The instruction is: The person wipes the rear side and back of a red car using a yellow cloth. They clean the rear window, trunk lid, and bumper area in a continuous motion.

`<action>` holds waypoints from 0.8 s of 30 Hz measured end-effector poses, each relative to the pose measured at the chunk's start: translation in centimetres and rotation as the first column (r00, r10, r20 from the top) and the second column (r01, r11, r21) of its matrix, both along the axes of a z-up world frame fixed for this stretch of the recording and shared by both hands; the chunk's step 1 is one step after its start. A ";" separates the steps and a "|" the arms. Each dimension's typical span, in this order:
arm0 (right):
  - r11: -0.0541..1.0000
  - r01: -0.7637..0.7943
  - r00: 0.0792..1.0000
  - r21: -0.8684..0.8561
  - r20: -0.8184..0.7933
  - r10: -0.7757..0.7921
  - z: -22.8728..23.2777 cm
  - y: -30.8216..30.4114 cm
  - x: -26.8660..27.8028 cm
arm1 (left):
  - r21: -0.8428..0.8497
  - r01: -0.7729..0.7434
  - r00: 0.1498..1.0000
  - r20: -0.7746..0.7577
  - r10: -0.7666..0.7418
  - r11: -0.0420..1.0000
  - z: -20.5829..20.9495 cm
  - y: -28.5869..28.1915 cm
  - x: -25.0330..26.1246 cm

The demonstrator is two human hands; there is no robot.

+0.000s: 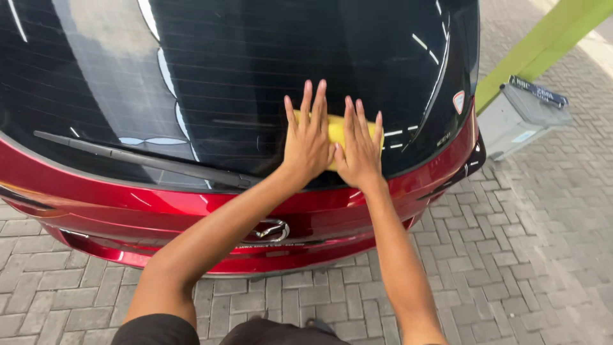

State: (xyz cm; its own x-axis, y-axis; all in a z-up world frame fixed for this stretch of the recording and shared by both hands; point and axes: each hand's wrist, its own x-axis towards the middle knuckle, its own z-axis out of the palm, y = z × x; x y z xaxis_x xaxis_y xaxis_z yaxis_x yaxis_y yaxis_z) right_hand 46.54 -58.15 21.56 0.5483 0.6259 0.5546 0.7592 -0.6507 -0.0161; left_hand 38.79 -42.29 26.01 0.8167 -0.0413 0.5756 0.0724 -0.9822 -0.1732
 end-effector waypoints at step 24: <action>0.953 -0.126 0.972 0.277 0.226 0.063 -1.2 -3.4 4.5 | -0.332 0.063 0.978 0.210 0.009 0.941 -4.1 -5.5 5.3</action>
